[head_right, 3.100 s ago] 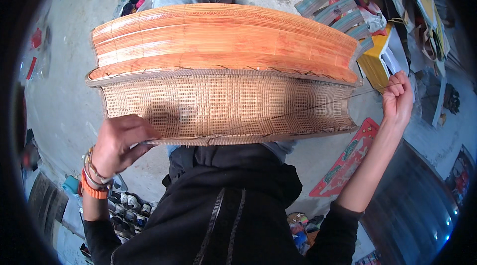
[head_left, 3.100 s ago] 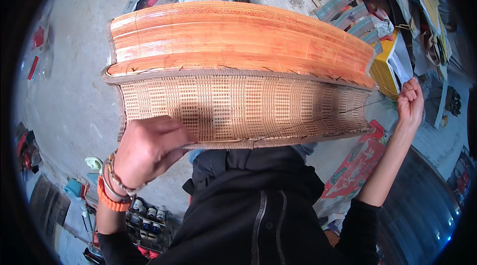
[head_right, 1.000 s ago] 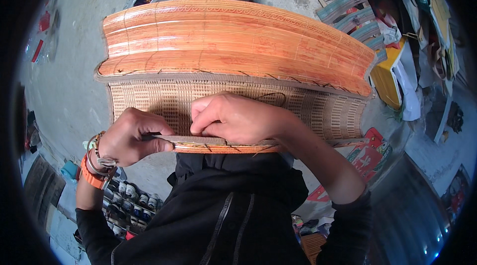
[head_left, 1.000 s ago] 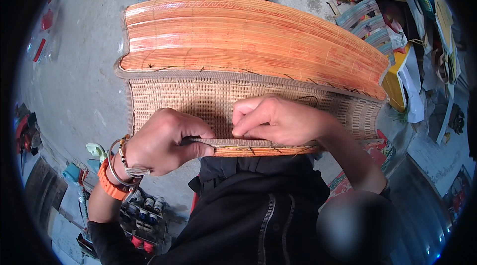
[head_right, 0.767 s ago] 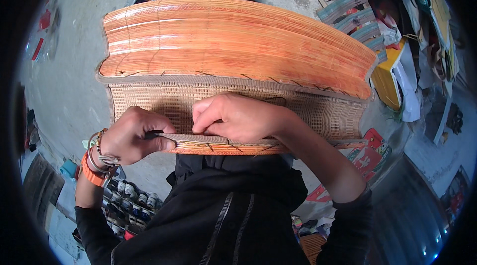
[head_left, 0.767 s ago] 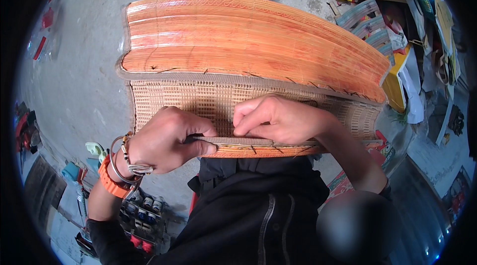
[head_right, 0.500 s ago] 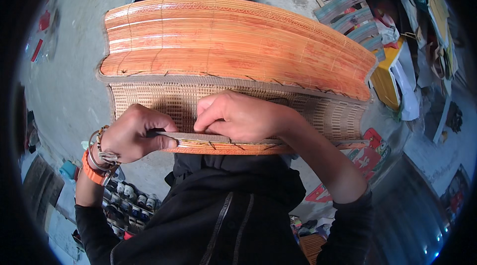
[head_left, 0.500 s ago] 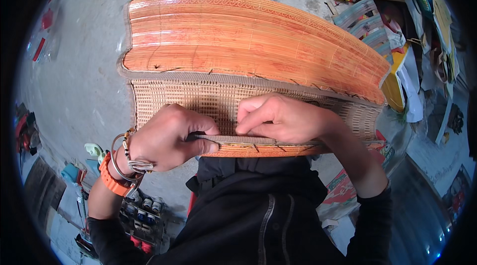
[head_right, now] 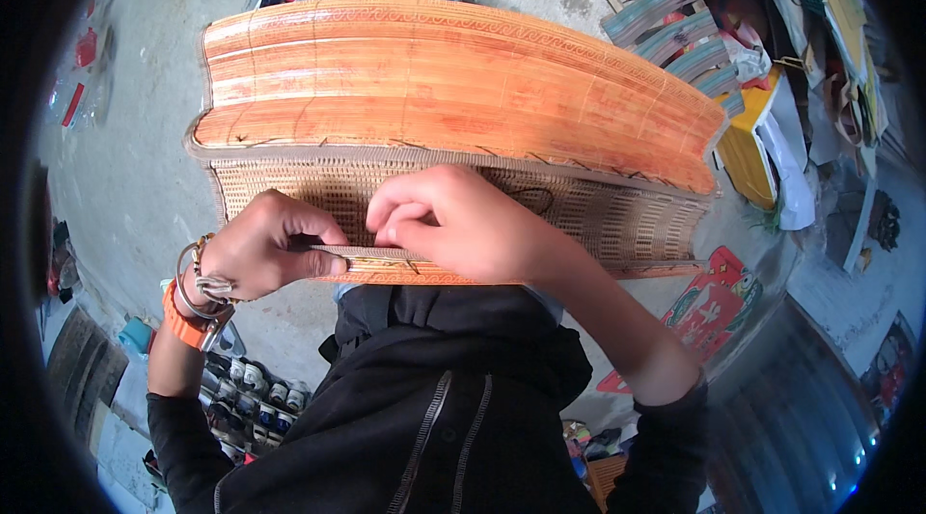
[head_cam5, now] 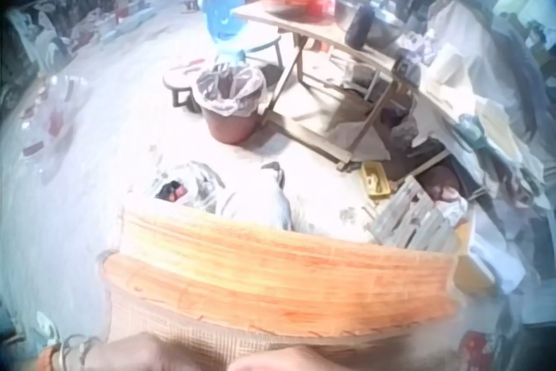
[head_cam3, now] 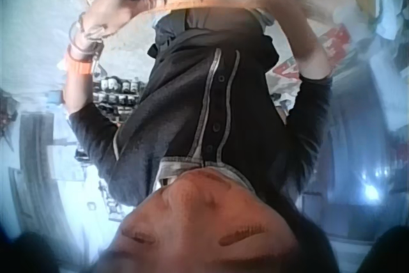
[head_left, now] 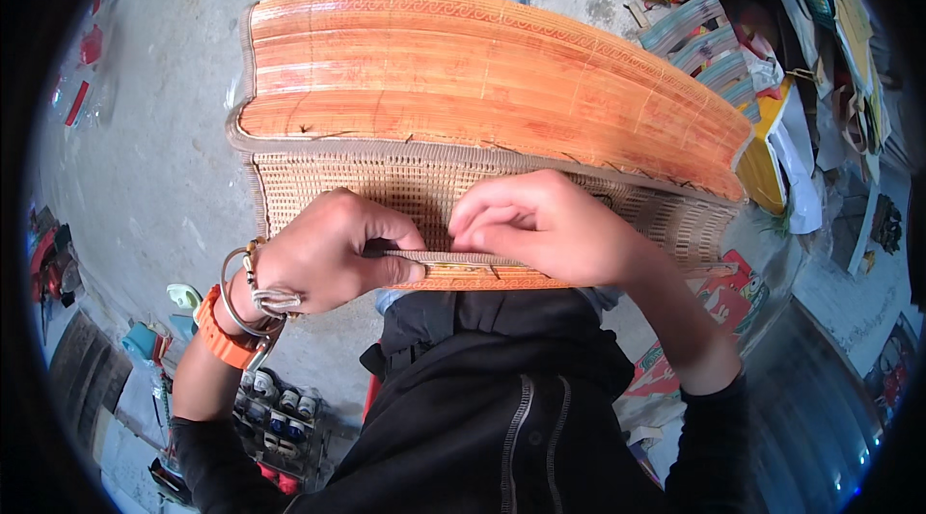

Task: The person sits on the floor and weaves a thin black cord into the edge of a large, flat, orange woven basket. They use both hands to thread the cord through the existing weave, pulling it tight to secure the basket's rim.

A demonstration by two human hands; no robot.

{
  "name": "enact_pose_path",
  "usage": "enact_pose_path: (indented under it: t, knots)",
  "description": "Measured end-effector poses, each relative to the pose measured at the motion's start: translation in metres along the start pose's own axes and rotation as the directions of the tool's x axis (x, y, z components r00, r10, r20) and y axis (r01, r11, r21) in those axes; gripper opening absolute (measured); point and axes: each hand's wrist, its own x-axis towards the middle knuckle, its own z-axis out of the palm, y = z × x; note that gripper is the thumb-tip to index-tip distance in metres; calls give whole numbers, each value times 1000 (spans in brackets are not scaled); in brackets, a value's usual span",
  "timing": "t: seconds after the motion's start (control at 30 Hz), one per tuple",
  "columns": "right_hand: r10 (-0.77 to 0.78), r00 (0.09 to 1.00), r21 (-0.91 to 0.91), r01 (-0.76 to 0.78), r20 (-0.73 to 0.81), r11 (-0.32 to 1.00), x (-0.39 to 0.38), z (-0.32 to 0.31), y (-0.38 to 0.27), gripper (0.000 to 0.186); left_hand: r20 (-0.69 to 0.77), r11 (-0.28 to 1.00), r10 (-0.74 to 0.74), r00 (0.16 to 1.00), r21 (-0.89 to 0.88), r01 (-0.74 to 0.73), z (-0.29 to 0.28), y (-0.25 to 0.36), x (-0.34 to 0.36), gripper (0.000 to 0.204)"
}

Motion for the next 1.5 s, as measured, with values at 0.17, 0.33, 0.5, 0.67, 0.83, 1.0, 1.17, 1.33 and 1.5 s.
enact_pose_path:
  t: [0.17, 0.33, 0.5, 0.67, 0.83, 1.0, 1.17, 1.33, 1.5]
  knots:
    - [-437, 875, -663, 201, -210, 721, -38, 23, -31, 11, 34, 999, -26, 999, -18, 27, -3, -4, 4, 17]
    - [-576, 789, -797, 202, -211, 569, -27, 69, -5, 8, 80, 998, -21, 997, -50, 25, -9, 1, 10, 18]
    - [-639, 749, -774, 295, -177, 560, -18, 68, -2, 13, 71, 997, 11, 997, -75, -5, -10, -3, 12, 20]
    - [-367, 815, -151, 336, -449, 930, -74, 40, -55, 7, 43, 999, -7, 999, -51, 10, -6, -10, 11, 18]
    - [-475, 542, 280, 810, -693, 516, -169, 1, -97, 12, 48, 1000, 8, 999, -2, -8, -5, -18, 15, 18]
    - [-682, 374, 71, 901, -629, 428, -248, -30, -116, 19, 15, 1000, 10, 1000, 9, -10, -3, -20, 14, 19]
    - [-709, 320, -17, 906, -628, 424, -264, -30, -112, 23, -4, 995, 36, 999, 90, -36, -7, -18, 12, 21]
    - [-703, 319, -33, 899, -636, 437, -263, -25, -105, 36, -27, 995, 29, 999, 91, -27, -6, -22, 9, 24]
    - [-539, 647, 344, 754, -540, 560, -244, -26, -99, 32, 35, 998, -32, 999, -46, 33, -9, -22, 7, 20]
